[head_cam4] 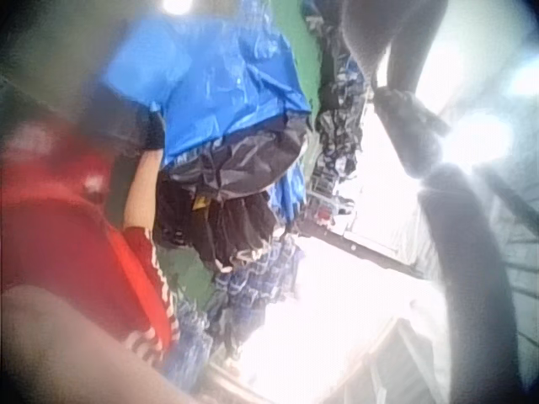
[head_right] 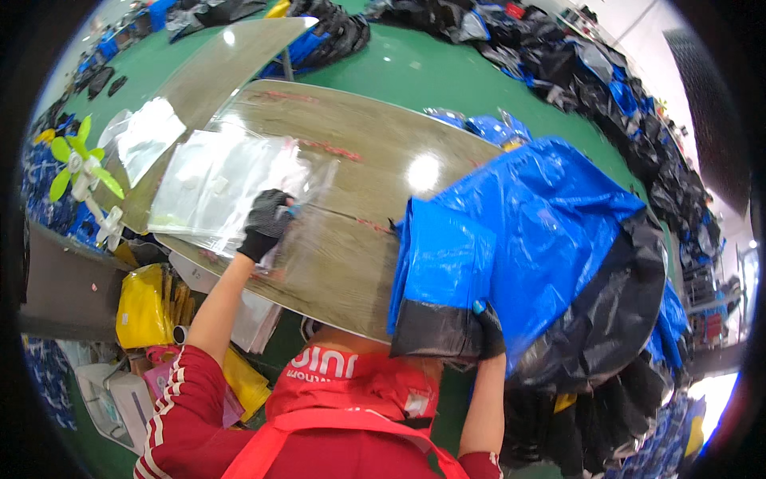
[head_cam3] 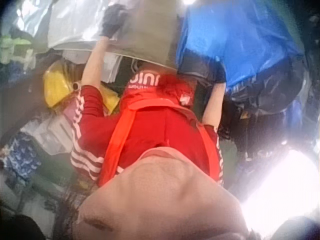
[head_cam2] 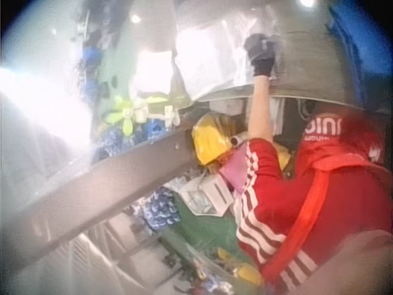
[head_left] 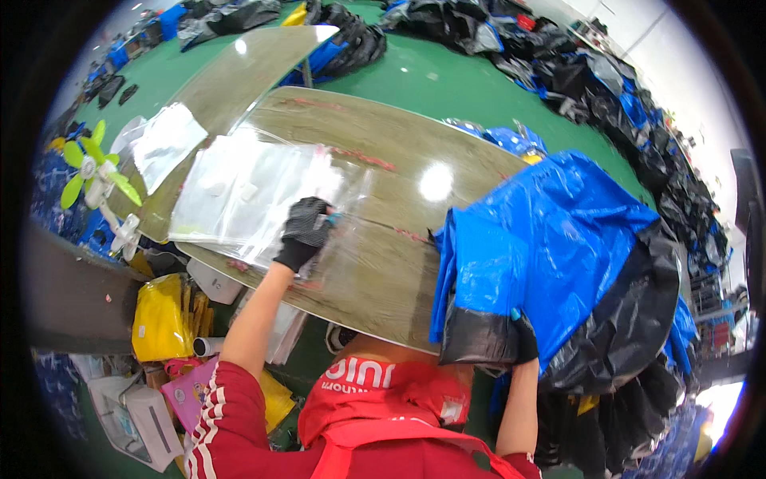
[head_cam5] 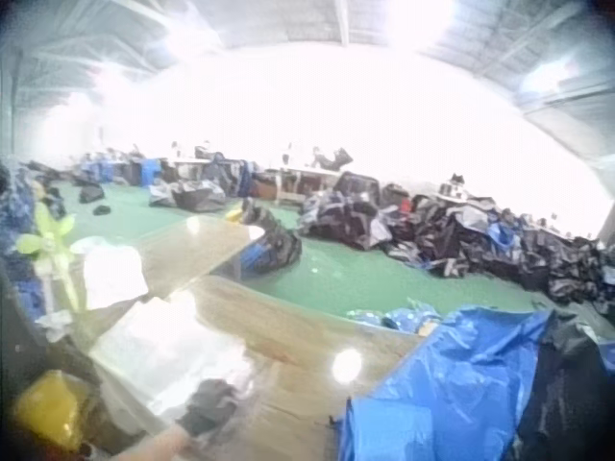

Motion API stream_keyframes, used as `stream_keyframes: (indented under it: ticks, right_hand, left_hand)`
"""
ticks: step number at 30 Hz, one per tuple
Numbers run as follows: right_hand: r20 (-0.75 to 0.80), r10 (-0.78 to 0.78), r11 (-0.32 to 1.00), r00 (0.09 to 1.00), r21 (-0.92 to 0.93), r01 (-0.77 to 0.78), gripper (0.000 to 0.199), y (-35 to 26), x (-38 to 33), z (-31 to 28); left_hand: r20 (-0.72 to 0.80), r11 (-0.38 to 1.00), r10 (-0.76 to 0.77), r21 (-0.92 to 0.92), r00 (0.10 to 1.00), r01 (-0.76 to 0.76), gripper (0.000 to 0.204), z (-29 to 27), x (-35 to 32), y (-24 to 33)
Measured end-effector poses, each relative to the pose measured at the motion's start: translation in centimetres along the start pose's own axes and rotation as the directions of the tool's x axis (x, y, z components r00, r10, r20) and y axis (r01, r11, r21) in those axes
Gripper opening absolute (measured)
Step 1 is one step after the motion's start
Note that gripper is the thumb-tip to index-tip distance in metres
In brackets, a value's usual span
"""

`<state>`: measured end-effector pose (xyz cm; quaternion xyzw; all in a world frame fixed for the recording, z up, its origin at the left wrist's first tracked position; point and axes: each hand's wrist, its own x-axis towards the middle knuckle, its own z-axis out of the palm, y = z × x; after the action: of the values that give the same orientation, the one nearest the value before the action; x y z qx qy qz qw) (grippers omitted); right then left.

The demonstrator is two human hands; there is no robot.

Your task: The person repeatedly folds large blue and black tarps on a table, then places each folded tarp into a clear plastic bag. The person handles the tarps and bags by hand, repeating the fold-and-bag cycle multiple times.

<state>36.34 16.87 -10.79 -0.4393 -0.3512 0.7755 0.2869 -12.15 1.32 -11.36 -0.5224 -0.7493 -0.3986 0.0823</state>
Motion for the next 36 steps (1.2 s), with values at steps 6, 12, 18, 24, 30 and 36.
stream_keyframes:
  ticks: [6,12,18,24,30,36]
  right_hand:
    - [0.021,-0.106,0.994,0.994,-0.036,0.106,0.056,-1.1,-5.0,0.0]
    - [0.014,-0.040,0.779,0.999,-0.626,0.040,0.076,-2.6,-9.0,1.4]
    - [0.107,0.010,0.769,0.994,-0.636,0.061,0.076,-3.7,-9.4,1.8]
    - [0.088,-0.018,0.765,0.996,-0.640,0.070,0.076,-3.6,-9.8,2.4]
    - [0.083,0.054,0.773,0.995,-0.635,0.011,0.079,-4.4,-9.6,2.8]
    - [0.066,0.061,0.872,0.996,-0.490,-0.021,0.095,1.0,-9.1,7.3]
  left_hand:
    - [0.379,0.946,0.307,-0.217,0.873,-0.239,0.029,6.1,-1.2,9.8]
    - [0.462,0.944,0.307,-0.261,0.832,-0.204,0.038,4.5,-5.6,10.4]
    - [0.417,0.945,0.277,-0.283,0.866,-0.166,0.024,4.2,-6.5,10.2]
    - [0.412,0.951,0.264,-0.261,0.872,-0.164,0.017,4.5,-6.4,9.9]
    - [0.390,0.935,0.181,-0.353,0.903,-0.035,0.016,4.3,-5.9,10.5]
    - [0.498,0.752,0.151,-0.619,0.854,0.227,0.013,0.8,-4.6,12.5]
